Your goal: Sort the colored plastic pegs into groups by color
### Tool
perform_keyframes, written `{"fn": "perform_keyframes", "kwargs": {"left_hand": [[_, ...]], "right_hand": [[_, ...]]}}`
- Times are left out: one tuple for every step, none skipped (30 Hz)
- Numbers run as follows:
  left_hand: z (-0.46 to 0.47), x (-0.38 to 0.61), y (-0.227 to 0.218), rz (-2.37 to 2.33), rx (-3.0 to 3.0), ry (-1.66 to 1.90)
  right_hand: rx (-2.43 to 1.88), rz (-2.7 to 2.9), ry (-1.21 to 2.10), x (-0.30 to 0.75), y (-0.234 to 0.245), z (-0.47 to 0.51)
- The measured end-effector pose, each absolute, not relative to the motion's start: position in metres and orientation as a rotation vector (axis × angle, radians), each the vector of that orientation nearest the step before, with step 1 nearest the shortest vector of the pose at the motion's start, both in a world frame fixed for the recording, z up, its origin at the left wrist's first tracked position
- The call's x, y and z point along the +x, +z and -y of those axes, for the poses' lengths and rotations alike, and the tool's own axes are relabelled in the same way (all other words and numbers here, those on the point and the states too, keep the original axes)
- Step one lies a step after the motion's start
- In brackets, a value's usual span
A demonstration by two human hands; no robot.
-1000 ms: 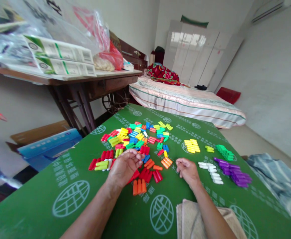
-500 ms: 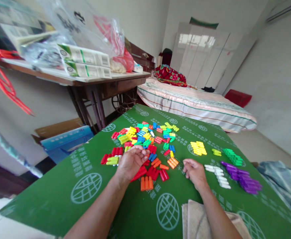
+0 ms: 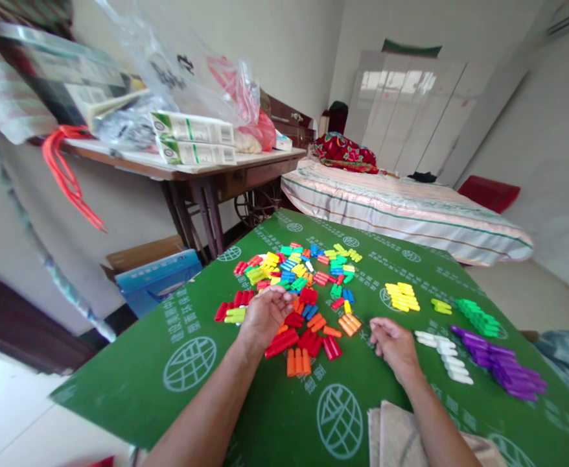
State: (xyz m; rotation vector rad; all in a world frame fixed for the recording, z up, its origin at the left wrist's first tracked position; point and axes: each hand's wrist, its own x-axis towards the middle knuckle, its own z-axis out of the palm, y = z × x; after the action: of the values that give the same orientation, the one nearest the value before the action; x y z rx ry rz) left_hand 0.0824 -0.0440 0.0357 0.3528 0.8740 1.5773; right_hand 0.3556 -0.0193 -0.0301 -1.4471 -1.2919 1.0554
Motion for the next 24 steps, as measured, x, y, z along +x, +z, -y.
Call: {"fn": "perform_keyframes", "kwargs": {"left_hand": [[0.044,0.082,0.036,-0.896,0.36,1.584],[0.044,0.081,0.037,-0.924,0.373,1.588],[0.044,0.081,0.037,-0.959,0.393,1.59],[0.044,0.081,0.037,-1.004,0.421,1.588],[0.044,0.08,0.036,-1.056,0.463,1.587],[0.043,0.081,0.034,-1.117,0.522,1.588],[0.043,0.081,0.033,-1.188,0.599,1.59],[0.042,0.081,0.03,-1.263,0.696,1.591],[0.042,0.082,0.027,-1.341,0.806,1.586],[0.042,0.083,0.025,-1.417,0.928,1.566],[0.042,0.084,0.022,-1.492,1.052,1.531],[0.042,0.085,0.019,-1.562,1.173,1.484],[0.043,0.086,0.017,-1.621,1.29,1.434],[0.043,0.087,0.016,-1.665,1.402,1.386],[0.043,0.087,0.015,-1.696,1.503,1.348],[0.043,0.088,0.014,-1.711,1.592,1.317],[0.043,0.088,0.014,-1.714,1.668,1.292],[0.043,0.087,0.014,-1.707,1.733,1.264],[0.043,0.087,0.013,-1.702,1.783,1.237],[0.042,0.087,0.013,-1.706,1.818,1.21],[0.041,0.086,0.013,-1.718,1.842,1.185],[0.041,0.086,0.012,-1.735,1.86,1.166],[0.041,0.087,0.012,-1.748,1.875,1.153],[0.041,0.087,0.012,-1.757,1.886,1.145]], "right_hand": [[-1.446,1.296,1.057,0.355,-0.03,0.019],[-1.445,1.3,1.058,0.354,-0.029,0.019],[-1.444,1.306,1.058,0.354,-0.029,0.019],[-1.442,1.314,1.057,0.353,-0.028,0.019],[-1.441,1.323,1.055,0.352,-0.028,0.019],[-1.44,1.331,1.052,0.351,-0.028,0.019],[-1.435,1.337,1.048,0.351,-0.027,0.019],[-1.427,1.341,1.046,0.35,-0.027,0.019],[-1.418,1.344,1.046,0.35,-0.028,0.019],[-1.406,1.345,1.045,0.349,-0.028,0.019],[-1.395,1.347,1.046,0.349,-0.028,0.018],[-1.384,1.352,1.05,0.349,-0.029,0.018],[-1.375,1.358,1.057,0.35,-0.03,0.017],[-1.367,1.363,1.066,0.35,-0.03,0.016],[-1.359,1.368,1.078,0.351,-0.031,0.016],[-1.354,1.371,1.091,0.351,-0.031,0.015],[-1.351,1.373,1.103,0.351,-0.03,0.015],[-1.349,1.373,1.112,0.351,-0.03,0.014],[-1.351,1.371,1.12,0.351,-0.028,0.014],[-1.353,1.37,1.128,0.351,-0.027,0.014],[-1.354,1.371,1.134,0.351,-0.026,0.014],[-1.355,1.374,1.141,0.351,-0.025,0.014],[-1.357,1.376,1.147,0.351,-0.023,0.015],[-1.362,1.38,1.154,0.352,-0.022,0.015]]}}
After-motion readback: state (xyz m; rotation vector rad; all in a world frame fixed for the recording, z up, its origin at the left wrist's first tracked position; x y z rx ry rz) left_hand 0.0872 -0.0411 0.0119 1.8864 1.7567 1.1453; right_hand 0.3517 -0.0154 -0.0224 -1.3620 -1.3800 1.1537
